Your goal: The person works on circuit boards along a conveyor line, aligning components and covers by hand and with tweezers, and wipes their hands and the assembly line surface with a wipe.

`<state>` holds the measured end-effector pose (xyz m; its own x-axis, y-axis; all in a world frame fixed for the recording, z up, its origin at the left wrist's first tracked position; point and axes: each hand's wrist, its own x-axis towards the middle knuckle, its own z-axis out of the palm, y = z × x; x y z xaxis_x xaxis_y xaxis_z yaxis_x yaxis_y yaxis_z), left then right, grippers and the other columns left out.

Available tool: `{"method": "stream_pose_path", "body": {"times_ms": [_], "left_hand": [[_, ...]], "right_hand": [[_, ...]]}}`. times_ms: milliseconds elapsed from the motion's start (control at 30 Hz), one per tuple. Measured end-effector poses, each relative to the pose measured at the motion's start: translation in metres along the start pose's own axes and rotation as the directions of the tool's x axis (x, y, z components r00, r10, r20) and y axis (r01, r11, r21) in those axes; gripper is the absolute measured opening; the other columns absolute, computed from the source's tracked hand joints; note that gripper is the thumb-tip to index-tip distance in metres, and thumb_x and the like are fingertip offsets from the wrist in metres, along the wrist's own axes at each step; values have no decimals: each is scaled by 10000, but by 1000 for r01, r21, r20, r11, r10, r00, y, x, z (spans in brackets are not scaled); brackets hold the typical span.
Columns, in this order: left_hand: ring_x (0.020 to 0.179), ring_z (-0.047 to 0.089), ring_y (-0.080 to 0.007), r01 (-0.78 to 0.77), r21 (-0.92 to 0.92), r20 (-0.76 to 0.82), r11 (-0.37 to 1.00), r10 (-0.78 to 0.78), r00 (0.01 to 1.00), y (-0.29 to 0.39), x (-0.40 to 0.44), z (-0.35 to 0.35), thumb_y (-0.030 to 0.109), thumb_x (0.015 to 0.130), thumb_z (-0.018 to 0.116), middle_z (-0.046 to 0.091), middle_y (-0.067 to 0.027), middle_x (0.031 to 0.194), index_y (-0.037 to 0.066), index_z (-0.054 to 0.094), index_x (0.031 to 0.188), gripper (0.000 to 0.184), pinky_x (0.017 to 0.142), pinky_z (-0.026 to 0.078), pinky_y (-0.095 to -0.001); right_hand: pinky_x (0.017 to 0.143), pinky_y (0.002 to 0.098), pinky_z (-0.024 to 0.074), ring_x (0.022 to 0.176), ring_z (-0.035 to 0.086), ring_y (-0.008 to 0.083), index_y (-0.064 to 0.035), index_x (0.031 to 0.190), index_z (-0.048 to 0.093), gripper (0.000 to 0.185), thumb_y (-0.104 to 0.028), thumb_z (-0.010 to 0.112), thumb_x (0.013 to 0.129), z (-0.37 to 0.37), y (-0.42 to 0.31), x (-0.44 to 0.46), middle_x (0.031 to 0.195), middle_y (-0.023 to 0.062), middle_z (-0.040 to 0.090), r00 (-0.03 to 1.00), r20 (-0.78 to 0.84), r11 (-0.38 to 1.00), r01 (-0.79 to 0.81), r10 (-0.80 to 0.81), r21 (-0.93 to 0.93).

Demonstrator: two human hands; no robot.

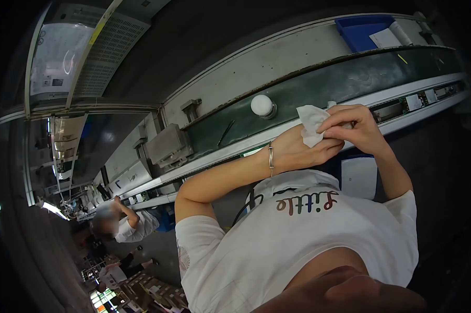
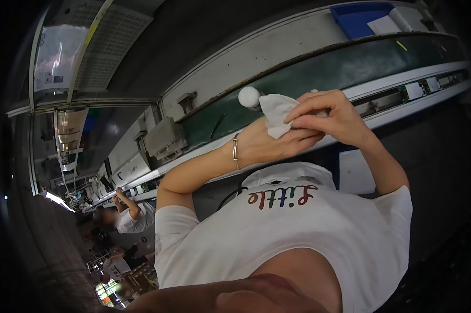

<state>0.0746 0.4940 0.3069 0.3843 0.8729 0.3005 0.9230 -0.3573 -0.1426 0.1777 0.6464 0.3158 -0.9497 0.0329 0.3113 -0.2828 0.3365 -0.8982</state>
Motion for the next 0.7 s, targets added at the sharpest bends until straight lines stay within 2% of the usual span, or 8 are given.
{"method": "stream_pose_path", "body": {"times_ms": [67, 100, 167, 300, 467, 600, 667, 700], "left_hand": [[1043, 533, -191, -7, -45, 37, 999, 9, 999, 2, -7, -1, 146, 719, 550, 593, -19, 993, 85, 629, 901, 207, 941, 424, -327], [1043, 533, -191, -7, -48, 42, 999, 9, 999, 3, -9, -3, 146, 719, 550, 593, -19, 993, 85, 629, 901, 207, 941, 424, -327], [1077, 529, -180, -40, -88, 232, 995, 59, 971, 2, -10, -7, 162, 755, 536, 600, -33, 1058, 93, 630, 1061, 328, 962, 398, -333], [1134, 487, -179, -83, 9, 234, 997, 79, 969, 3, -10, -13, 165, 753, 539, 603, -36, 1075, 70, 633, 1059, 334, 1031, 332, -344], [1186, 443, -183, -163, 41, 261, 986, 147, 954, 2, -13, -24, 181, 753, 549, 591, -52, 1143, 69, 645, 1051, 333, 1084, 282, -402], [1170, 454, -183, -144, 4, 210, 990, 140, 968, 5, -21, -22, 196, 752, 558, 598, -47, 1122, 69, 643, 1064, 348, 1056, 316, -404], [1127, 482, -187, -71, -27, 135, 997, 74, 988, 9, -28, -17, 213, 744, 569, 614, -49, 1075, 64, 654, 1038, 341, 1020, 352, -400], [1127, 482, -187, -69, -30, 134, 997, 73, 988, 10, -27, -19, 213, 744, 569, 614, -49, 1075, 64, 654, 1038, 341, 1020, 352, -400]], "right_hand": [[699, 225, 461, 767, 614, 122, 16, 845, 679, 99, -40, 640, 773, 12, -7, 0, 786, 87, 669, 941, -38, 909, -313, 336, 275], [699, 225, 461, 767, 614, 122, 16, 845, 679, 99, -40, 640, 773, 21, -6, 0, 786, 87, 669, 941, -38, 907, -314, 338, 281], [609, 200, 458, 678, 589, 80, 39, 879, 654, 121, -61, 615, 822, 38, -1, -1, 754, 75, 663, 911, -275, 943, -250, 306, 222], [599, 190, 445, 671, 559, 46, 38, 910, 627, 131, -78, 598, 855, 45, 3, 1, 732, 47, 650, 872, -281, 897, -310, 401, 316], [556, 151, 405, 640, 526, 2, 12, 919, 601, 108, -90, 578, 890, 39, 0, 3, 708, 10, 630, 832, -167, 689, -306, 529, 656], [567, 174, 422, 651, 550, 30, 19, 912, 624, 97, -59, 583, 872, 30, -6, 1, 714, 23, 638, 875, -180, 754, -264, 450, 601], [580, 203, 438, 663, 568, 59, 24, 902, 650, 108, -55, 607, 844, 28, -6, 2, 715, 36, 642, 978, -106, 930, -135, 181, 342], [580, 203, 438, 663, 568, 59, 24, 902, 650, 108, -55, 607, 844, 29, -6, 3, 715, 36, 642, 977, -105, 929, -139, 185, 342]]}}
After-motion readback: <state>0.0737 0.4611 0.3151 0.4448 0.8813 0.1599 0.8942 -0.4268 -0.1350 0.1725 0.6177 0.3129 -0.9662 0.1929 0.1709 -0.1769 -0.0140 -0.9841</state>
